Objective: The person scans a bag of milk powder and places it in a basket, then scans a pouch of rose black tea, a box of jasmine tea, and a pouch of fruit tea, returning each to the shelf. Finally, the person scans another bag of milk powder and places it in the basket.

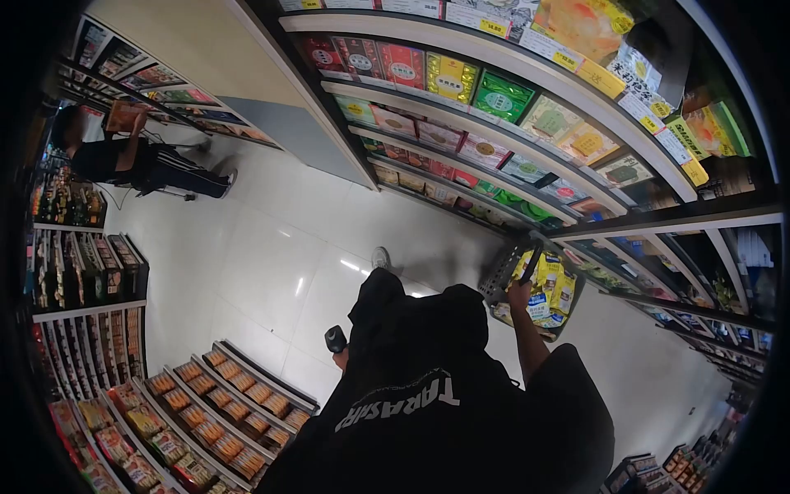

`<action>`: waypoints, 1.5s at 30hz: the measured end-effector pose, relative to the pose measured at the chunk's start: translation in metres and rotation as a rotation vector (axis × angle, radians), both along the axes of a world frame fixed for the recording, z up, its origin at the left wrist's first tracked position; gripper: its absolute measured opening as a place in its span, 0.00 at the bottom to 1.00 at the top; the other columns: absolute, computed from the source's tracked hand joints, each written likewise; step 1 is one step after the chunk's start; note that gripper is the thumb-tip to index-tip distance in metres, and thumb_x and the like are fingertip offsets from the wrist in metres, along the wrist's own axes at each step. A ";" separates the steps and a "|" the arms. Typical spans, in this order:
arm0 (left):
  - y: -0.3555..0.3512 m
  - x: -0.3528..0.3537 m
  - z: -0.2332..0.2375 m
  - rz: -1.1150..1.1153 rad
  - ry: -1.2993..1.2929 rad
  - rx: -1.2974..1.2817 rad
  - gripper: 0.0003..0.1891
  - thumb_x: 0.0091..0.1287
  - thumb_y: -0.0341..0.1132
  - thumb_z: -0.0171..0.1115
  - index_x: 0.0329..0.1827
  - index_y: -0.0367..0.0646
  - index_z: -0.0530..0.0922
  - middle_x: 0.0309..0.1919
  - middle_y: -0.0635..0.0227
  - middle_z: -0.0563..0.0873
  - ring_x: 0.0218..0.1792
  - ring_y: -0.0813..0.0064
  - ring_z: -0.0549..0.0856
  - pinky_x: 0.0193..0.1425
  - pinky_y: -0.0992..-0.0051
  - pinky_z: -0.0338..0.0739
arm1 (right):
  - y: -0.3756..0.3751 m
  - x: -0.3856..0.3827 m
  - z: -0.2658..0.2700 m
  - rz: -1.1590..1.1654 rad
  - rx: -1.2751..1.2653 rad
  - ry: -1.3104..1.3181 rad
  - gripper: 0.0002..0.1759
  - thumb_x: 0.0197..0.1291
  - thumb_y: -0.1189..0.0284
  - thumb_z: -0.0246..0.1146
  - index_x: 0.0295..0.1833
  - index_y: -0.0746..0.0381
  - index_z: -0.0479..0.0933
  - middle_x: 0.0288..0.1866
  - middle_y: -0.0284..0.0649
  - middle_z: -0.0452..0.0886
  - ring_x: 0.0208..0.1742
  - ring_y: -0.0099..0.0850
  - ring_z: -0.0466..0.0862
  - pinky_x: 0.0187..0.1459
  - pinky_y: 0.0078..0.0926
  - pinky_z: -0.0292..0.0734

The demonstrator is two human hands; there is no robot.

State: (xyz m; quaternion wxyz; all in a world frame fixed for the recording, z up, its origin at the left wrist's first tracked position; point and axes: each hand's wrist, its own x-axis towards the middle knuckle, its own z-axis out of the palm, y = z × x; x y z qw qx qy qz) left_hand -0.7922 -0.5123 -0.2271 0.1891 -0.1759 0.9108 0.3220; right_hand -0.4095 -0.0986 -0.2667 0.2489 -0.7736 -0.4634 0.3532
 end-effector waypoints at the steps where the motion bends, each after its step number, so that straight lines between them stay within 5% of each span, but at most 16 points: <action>1: 0.002 -0.030 0.005 -0.046 -0.032 0.081 0.11 0.49 0.33 0.68 0.28 0.30 0.84 0.25 0.55 0.87 0.24 0.63 0.86 0.33 0.62 0.79 | -0.005 0.002 -0.010 -0.008 -0.012 -0.002 0.12 0.57 0.72 0.61 0.41 0.69 0.72 0.24 0.43 0.80 0.23 0.34 0.83 0.25 0.35 0.75; 6: 0.073 -0.148 0.047 -0.021 -0.090 0.361 0.04 0.53 0.26 0.66 0.29 0.33 0.82 0.20 0.61 0.84 0.17 0.71 0.83 0.21 0.72 0.75 | -0.007 0.004 -0.082 0.000 -0.016 -0.148 0.21 0.51 0.79 0.60 0.53 0.65 0.68 0.30 0.40 0.76 0.24 0.29 0.78 0.24 0.31 0.73; 11: 0.093 -0.253 0.016 -0.121 -0.156 0.429 0.03 0.54 0.24 0.65 0.27 0.33 0.81 0.19 0.63 0.83 0.16 0.75 0.81 0.19 0.75 0.73 | -0.018 -0.070 0.016 -0.037 -0.190 0.082 0.32 0.50 0.77 0.62 0.63 0.65 0.64 0.30 0.39 0.76 0.26 0.29 0.79 0.25 0.32 0.72; 14: 0.103 -0.296 0.009 -0.198 -0.148 0.401 0.03 0.54 0.25 0.66 0.27 0.33 0.81 0.19 0.64 0.83 0.15 0.76 0.80 0.18 0.75 0.72 | -0.022 -0.099 0.033 -0.008 -0.226 0.065 0.26 0.50 0.77 0.63 0.57 0.64 0.69 0.31 0.40 0.77 0.27 0.31 0.81 0.27 0.32 0.75; 18: 0.126 -0.325 0.019 -0.195 -0.231 0.377 0.02 0.54 0.25 0.66 0.27 0.34 0.81 0.18 0.65 0.82 0.14 0.76 0.79 0.17 0.75 0.70 | -0.047 -0.106 0.006 -0.020 -0.331 -0.015 0.24 0.48 0.76 0.61 0.55 0.64 0.74 0.45 0.48 0.83 0.48 0.44 0.84 0.49 0.38 0.79; 21: 0.143 -0.331 0.016 -0.220 -0.272 0.357 0.03 0.54 0.24 0.65 0.27 0.35 0.79 0.17 0.66 0.81 0.14 0.76 0.79 0.17 0.75 0.70 | -0.071 -0.120 0.013 0.084 -0.297 -0.241 0.23 0.50 0.76 0.60 0.55 0.63 0.74 0.47 0.52 0.83 0.51 0.49 0.84 0.53 0.42 0.77; 29: 0.183 -0.313 0.010 -0.352 -0.347 0.426 0.03 0.54 0.24 0.65 0.28 0.34 0.80 0.18 0.65 0.81 0.15 0.75 0.80 0.17 0.76 0.72 | -0.091 -0.158 0.043 0.063 -0.247 -0.195 0.24 0.51 0.73 0.60 0.56 0.66 0.73 0.44 0.57 0.83 0.52 0.54 0.83 0.52 0.46 0.78; 37: 0.171 -0.315 -0.012 -0.373 -0.361 0.401 0.02 0.54 0.25 0.65 0.27 0.35 0.81 0.17 0.66 0.81 0.14 0.75 0.79 0.16 0.76 0.71 | -0.025 -0.231 0.113 0.172 0.195 -0.564 0.36 0.49 0.75 0.64 0.68 0.63 0.67 0.70 0.58 0.67 0.69 0.57 0.68 0.69 0.49 0.64; 43: 0.135 -0.317 -0.029 -0.306 -0.357 0.444 0.03 0.53 0.25 0.66 0.25 0.35 0.80 0.16 0.66 0.80 0.13 0.75 0.78 0.15 0.76 0.71 | 0.100 -0.323 0.201 0.508 0.671 -0.722 0.27 0.52 0.77 0.62 0.61 0.63 0.75 0.66 0.53 0.73 0.69 0.53 0.68 0.70 0.47 0.61; 45: 0.125 -0.317 -0.026 -0.292 -0.340 0.421 0.03 0.53 0.25 0.66 0.25 0.35 0.80 0.16 0.65 0.80 0.13 0.75 0.79 0.15 0.76 0.71 | 0.141 -0.355 0.225 0.510 0.750 -0.572 0.26 0.54 0.76 0.60 0.62 0.61 0.75 0.65 0.50 0.74 0.64 0.51 0.75 0.64 0.47 0.70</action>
